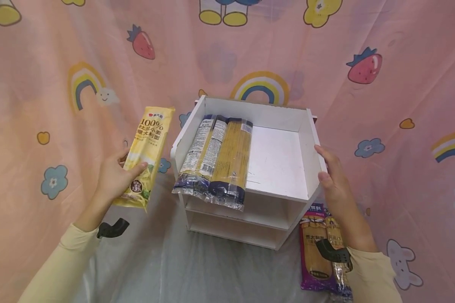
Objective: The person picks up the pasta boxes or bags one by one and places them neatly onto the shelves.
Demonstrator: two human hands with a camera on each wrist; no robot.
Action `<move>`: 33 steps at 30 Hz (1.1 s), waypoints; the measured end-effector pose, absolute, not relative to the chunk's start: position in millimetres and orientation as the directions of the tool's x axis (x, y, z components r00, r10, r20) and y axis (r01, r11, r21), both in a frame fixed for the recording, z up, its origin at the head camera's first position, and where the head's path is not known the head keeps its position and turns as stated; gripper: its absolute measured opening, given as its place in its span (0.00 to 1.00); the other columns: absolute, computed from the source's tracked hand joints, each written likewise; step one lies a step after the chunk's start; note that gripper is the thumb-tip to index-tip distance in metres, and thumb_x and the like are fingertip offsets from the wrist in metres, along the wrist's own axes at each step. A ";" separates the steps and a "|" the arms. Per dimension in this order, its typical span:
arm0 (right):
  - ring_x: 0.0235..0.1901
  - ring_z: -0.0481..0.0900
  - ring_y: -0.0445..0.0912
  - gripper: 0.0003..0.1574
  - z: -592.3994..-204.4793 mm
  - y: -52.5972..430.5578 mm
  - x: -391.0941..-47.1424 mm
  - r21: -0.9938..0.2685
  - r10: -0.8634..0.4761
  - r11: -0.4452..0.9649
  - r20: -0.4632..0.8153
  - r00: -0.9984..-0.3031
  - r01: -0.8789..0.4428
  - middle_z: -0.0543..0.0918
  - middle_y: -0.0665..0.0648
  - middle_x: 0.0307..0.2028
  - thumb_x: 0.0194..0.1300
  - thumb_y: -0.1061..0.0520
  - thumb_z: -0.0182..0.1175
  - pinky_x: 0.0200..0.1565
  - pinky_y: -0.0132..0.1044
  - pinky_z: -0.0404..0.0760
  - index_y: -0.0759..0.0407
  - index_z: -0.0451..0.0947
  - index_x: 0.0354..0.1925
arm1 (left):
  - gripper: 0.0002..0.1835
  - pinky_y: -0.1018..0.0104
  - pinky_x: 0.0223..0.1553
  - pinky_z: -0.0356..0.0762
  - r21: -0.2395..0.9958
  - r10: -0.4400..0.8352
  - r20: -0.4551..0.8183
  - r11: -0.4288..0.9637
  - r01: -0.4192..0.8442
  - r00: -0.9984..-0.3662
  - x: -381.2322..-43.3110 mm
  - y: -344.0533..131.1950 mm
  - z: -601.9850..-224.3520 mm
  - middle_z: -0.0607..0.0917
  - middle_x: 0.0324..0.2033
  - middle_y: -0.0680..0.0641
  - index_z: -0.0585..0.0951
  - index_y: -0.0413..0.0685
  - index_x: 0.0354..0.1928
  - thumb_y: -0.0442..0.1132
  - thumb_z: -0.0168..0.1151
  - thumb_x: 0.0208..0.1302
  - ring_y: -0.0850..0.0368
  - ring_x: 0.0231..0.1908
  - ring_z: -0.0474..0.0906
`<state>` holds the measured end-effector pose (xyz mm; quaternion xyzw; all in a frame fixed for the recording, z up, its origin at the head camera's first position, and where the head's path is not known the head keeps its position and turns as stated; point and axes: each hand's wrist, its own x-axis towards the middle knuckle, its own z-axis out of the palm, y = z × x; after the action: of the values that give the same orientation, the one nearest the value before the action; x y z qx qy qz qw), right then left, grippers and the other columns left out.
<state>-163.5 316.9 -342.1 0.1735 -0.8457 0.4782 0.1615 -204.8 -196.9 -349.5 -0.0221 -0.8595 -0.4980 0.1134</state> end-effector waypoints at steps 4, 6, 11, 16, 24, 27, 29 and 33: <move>0.66 0.58 0.43 0.36 -340.8 314.7 -162.5 -0.767 -0.129 0.475 0.425 -0.896 -0.432 0.53 0.49 0.76 0.75 0.46 0.41 0.64 0.73 0.58 0.43 0.50 0.78 | 0.30 0.61 0.21 0.83 0.876 -0.056 0.216 0.453 0.168 -0.975 -203.4 -194.9 -326.8 0.83 0.41 0.35 0.73 0.45 0.67 0.42 0.66 0.63 0.61 0.20 0.83; 0.67 0.58 0.44 0.36 -340.2 314.1 -162.4 -0.770 -0.127 0.473 0.423 -0.897 -0.429 0.53 0.49 0.76 0.75 0.46 0.41 0.59 0.82 0.52 0.43 0.49 0.78 | 0.28 0.62 0.21 0.83 0.881 -0.051 0.231 0.435 0.187 -0.972 -203.2 -193.6 -317.2 0.83 0.40 0.36 0.74 0.45 0.65 0.40 0.66 0.63 0.62 0.20 0.82; 0.67 0.58 0.45 0.36 -340.6 314.3 -163.0 -0.769 -0.120 0.482 0.417 -0.901 -0.420 0.53 0.48 0.76 0.75 0.45 0.42 0.59 0.81 0.53 0.42 0.50 0.78 | 0.26 0.63 0.22 0.83 0.898 -0.053 0.249 0.386 0.211 -0.967 -202.2 -188.6 -293.5 0.84 0.37 0.42 0.76 0.43 0.62 0.39 0.65 0.62 0.64 0.20 0.83; 0.64 0.59 0.43 0.37 -341.8 316.0 -163.9 -0.766 -0.118 0.489 0.414 -0.902 -0.416 0.54 0.48 0.75 0.75 0.42 0.42 0.63 0.67 0.64 0.41 0.50 0.78 | 0.26 0.65 0.23 0.83 0.900 -0.055 0.275 0.366 0.237 -0.960 -201.9 -177.6 -271.9 0.84 0.36 0.46 0.76 0.43 0.63 0.41 0.66 0.62 0.65 0.20 0.83; 0.62 0.60 0.42 0.37 -343.3 318.1 -164.9 -0.769 -0.122 0.478 0.421 -0.899 -0.425 0.56 0.50 0.74 0.75 0.44 0.42 0.51 0.33 0.62 0.43 0.50 0.78 | 0.28 0.61 0.24 0.84 0.915 0.005 0.256 0.321 0.244 -0.967 -198.3 -148.5 -253.5 0.85 0.40 0.38 0.75 0.45 0.64 0.40 0.67 0.62 0.60 0.21 0.85; 0.63 0.60 0.42 0.37 -343.3 317.8 -164.1 -0.765 -0.119 0.489 0.417 -0.901 -0.419 0.56 0.49 0.74 0.75 0.44 0.42 0.53 0.36 0.64 0.42 0.50 0.78 | 0.27 0.60 0.25 0.85 0.930 0.028 0.254 0.268 0.252 -0.967 -198.8 -136.9 -249.2 0.85 0.40 0.39 0.75 0.46 0.64 0.38 0.67 0.62 0.58 0.22 0.85; 0.63 0.60 0.42 0.36 -343.3 317.7 -163.7 -0.762 -0.122 0.494 0.417 -0.901 -0.420 0.56 0.49 0.74 0.75 0.45 0.42 0.53 0.37 0.65 0.42 0.50 0.78 | 0.27 0.60 0.25 0.85 0.937 0.040 0.258 0.235 0.260 -0.965 -199.1 -129.8 -246.1 0.85 0.40 0.39 0.75 0.46 0.64 0.37 0.66 0.62 0.57 0.22 0.85; 0.62 0.60 0.41 0.36 -343.1 317.7 -164.1 -0.756 -0.131 0.487 0.432 -0.892 -0.438 0.56 0.49 0.74 0.75 0.46 0.41 0.51 0.32 0.65 0.43 0.50 0.78 | 0.31 0.59 0.26 0.85 0.940 0.056 0.274 0.194 0.280 -0.960 -200.6 -115.5 -239.6 0.85 0.45 0.38 0.71 0.50 0.68 0.35 0.66 0.62 0.55 0.25 0.86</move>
<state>-164.1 317.7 -343.1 0.1680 -0.8471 0.4780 0.1604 -200.6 -115.5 -239.6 -0.1094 -0.7675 -0.6252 0.0896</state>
